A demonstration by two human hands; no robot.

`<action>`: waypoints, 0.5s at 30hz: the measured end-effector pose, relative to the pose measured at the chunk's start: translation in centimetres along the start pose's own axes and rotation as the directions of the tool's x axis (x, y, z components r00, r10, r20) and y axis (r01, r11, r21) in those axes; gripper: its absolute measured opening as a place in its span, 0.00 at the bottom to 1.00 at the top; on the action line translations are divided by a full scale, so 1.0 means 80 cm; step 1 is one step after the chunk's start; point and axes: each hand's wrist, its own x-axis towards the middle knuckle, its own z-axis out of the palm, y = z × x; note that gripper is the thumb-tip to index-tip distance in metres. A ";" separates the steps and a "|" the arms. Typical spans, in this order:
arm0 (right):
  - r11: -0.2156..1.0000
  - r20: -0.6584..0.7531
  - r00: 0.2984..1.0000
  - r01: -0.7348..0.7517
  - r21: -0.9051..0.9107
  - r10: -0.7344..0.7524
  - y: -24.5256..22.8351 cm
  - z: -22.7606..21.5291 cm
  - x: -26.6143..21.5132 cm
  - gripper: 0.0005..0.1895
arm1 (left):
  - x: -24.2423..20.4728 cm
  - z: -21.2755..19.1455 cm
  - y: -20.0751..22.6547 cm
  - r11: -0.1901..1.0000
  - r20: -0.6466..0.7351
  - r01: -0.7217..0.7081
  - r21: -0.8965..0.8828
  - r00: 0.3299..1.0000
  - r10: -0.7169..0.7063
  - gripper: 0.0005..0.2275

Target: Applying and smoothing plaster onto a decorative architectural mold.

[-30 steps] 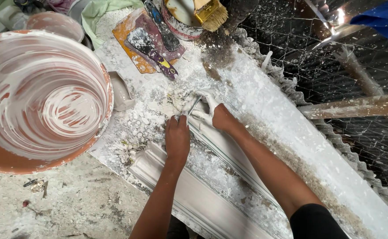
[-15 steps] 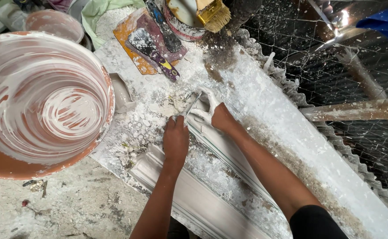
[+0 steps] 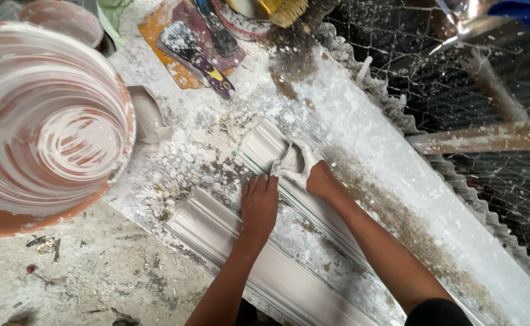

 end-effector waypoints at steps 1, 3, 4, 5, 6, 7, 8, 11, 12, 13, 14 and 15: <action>0.997 0.022 0.997 -0.081 0.014 0.080 0.004 -0.003 -0.014 0.46 | -0.008 0.007 0.007 1.000 0.000 -0.025 -0.002 1.000 0.025 0.10; 0.986 0.040 0.986 -0.165 0.026 0.164 0.008 -0.014 -0.041 0.47 | -0.026 0.023 0.023 0.998 0.003 -0.056 -0.005 0.998 0.056 0.10; 0.983 0.048 0.982 -0.181 -0.041 0.183 0.008 -0.020 -0.054 0.47 | -0.035 0.033 0.031 0.997 0.021 -0.074 -0.016 0.997 0.075 0.10; 0.975 0.056 0.978 -0.195 -0.107 0.202 0.009 -0.027 -0.068 0.47 | -0.046 0.043 0.041 0.995 0.038 -0.092 -0.027 0.995 0.093 0.11; 0.974 0.048 0.977 -0.202 -0.107 0.208 0.012 -0.033 -0.084 0.47 | -0.055 0.049 0.052 0.995 0.042 -0.100 -0.028 0.994 0.102 0.11; 0.970 0.062 0.969 -0.237 -0.057 0.241 0.014 -0.039 -0.102 0.48 | -0.065 0.055 0.064 0.992 0.016 -0.120 -0.027 0.993 0.121 0.11; 0.962 0.077 0.959 -0.272 -0.006 0.271 0.017 -0.046 -0.120 0.49 | -0.076 0.062 0.076 0.990 -0.011 -0.139 -0.026 0.990 0.139 0.12; 0.954 0.074 0.952 -0.299 0.011 0.298 0.031 -0.069 -0.184 0.48 | -0.112 0.087 0.120 0.983 0.023 -0.168 -0.068 0.985 0.170 0.08; 0.953 0.065 0.952 -0.302 0.014 0.301 0.041 -0.075 -0.208 0.48 | -0.124 0.095 0.136 0.982 0.025 -0.177 -0.066 0.983 0.179 0.08; 0.959 0.053 0.958 -0.283 0.020 0.282 0.051 -0.081 -0.235 0.48 | -0.138 0.104 0.154 0.982 0.042 -0.177 -0.070 0.983 0.181 0.08; 0.965 0.039 0.965 -0.260 0.027 0.259 0.062 -0.088 -0.261 0.47 | -0.151 0.113 0.171 0.981 0.055 -0.180 -0.070 0.981 0.184 0.09; 0.966 0.026 0.966 -0.259 0.030 0.258 0.069 -0.097 -0.287 0.47 | -0.167 0.125 0.190 0.979 0.054 -0.192 -0.065 0.979 0.195 0.09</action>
